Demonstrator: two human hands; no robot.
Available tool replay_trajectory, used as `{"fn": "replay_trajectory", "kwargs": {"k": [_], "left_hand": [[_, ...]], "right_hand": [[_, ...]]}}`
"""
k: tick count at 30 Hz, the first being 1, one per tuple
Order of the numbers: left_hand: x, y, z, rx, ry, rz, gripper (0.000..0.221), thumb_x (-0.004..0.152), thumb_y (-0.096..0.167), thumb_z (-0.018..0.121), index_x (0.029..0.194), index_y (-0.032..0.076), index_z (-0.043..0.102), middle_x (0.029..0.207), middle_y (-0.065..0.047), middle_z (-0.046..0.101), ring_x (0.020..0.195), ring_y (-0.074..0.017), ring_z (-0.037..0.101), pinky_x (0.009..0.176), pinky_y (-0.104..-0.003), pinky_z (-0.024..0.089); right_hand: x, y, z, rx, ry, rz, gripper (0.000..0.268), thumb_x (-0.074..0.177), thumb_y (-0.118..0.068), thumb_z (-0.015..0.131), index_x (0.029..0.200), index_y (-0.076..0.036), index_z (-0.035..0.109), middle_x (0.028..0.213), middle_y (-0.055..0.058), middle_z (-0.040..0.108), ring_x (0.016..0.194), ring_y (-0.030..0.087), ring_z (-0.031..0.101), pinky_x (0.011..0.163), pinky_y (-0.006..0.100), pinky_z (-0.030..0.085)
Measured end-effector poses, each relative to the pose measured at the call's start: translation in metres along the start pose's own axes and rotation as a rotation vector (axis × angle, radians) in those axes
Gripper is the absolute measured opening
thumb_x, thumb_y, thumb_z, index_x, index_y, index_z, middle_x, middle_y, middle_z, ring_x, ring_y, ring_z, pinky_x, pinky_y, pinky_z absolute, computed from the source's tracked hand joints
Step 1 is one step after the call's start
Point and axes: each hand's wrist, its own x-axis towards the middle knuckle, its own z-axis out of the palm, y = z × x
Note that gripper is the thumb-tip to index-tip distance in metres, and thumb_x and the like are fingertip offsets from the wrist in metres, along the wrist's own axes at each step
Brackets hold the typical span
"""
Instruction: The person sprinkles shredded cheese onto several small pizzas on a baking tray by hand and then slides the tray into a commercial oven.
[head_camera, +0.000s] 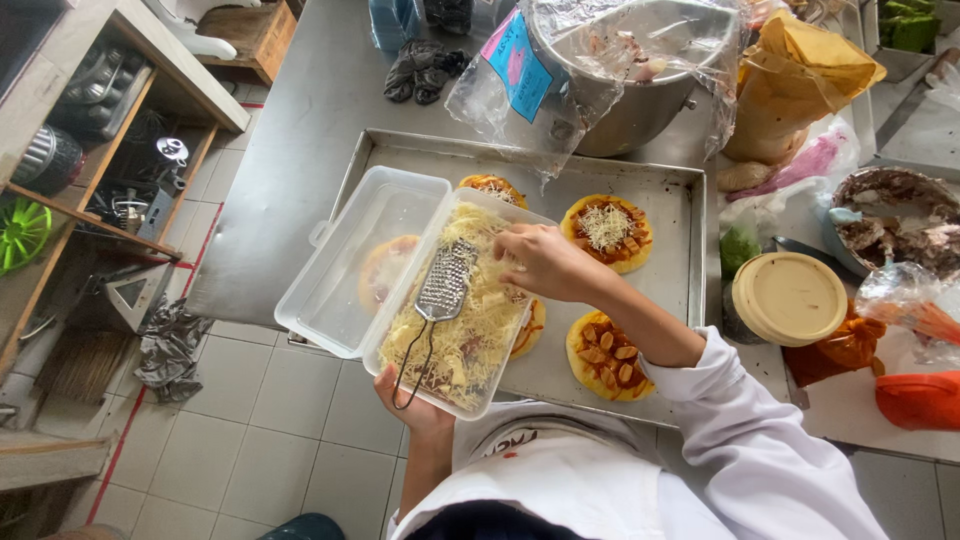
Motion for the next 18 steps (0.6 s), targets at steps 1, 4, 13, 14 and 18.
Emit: {"fn": "replay_trajectory", "kwargs": {"k": [1,4,13,14,18], "left_hand": [[-0.001,0.001,0.001,0.000,0.003,-0.005,0.076,0.091,0.042,0.054,0.153,0.001,0.040,0.145,-0.020,0.055,0.127,-0.0343,0.059,0.103,-0.048,0.051],[0.000,0.004,0.007,0.022,0.014,0.024,0.082,0.087,0.045,0.055,0.155,0.002,0.039,0.147,-0.021,0.053,0.130,-0.0356,0.057,0.105,-0.049,0.051],[0.019,0.052,-0.032,0.148,0.046,0.250,0.087,0.084,0.050,0.059,0.155,0.005,0.038,0.149,-0.019,0.051,0.136,-0.0357,0.055,0.110,-0.052,0.051],[0.019,0.059,-0.035,0.153,0.057,0.284,0.088,0.085,0.051,0.060,0.156,0.004,0.039,0.150,-0.018,0.051,0.137,-0.0349,0.054,0.111,-0.052,0.051],[0.015,0.072,-0.034,0.199,0.072,0.386,0.088,0.086,0.051,0.060,0.158,0.006,0.038,0.151,-0.016,0.050,0.139,-0.0338,0.053,0.112,-0.051,0.049]], "right_hand": [[-0.002,-0.002,-0.001,0.017,-0.005,-0.098,0.025,0.081,-0.018,0.080,0.097,0.000,0.071,0.096,0.013,0.074,0.080,0.021,0.071,0.069,0.036,0.059],[0.009,-0.010,-0.006,0.177,0.005,-0.054,0.015,0.090,-0.020,0.076,0.095,-0.006,0.075,0.092,0.008,0.076,0.078,0.016,0.072,0.067,0.031,0.061],[-0.001,-0.011,0.013,0.337,-0.053,0.154,0.021,0.086,-0.018,0.080,0.100,-0.003,0.077,0.086,0.008,0.078,0.073,0.015,0.070,0.065,0.033,0.056],[0.001,-0.002,0.026,0.337,-0.052,0.154,0.021,0.086,-0.018,0.080,0.100,-0.003,0.077,0.086,0.008,0.078,0.073,0.015,0.070,0.065,0.033,0.056],[0.012,0.035,0.087,0.244,-0.166,0.138,0.015,0.091,-0.011,0.069,0.103,-0.004,0.076,0.094,0.011,0.079,0.084,0.019,0.076,0.076,0.034,0.059]]}}
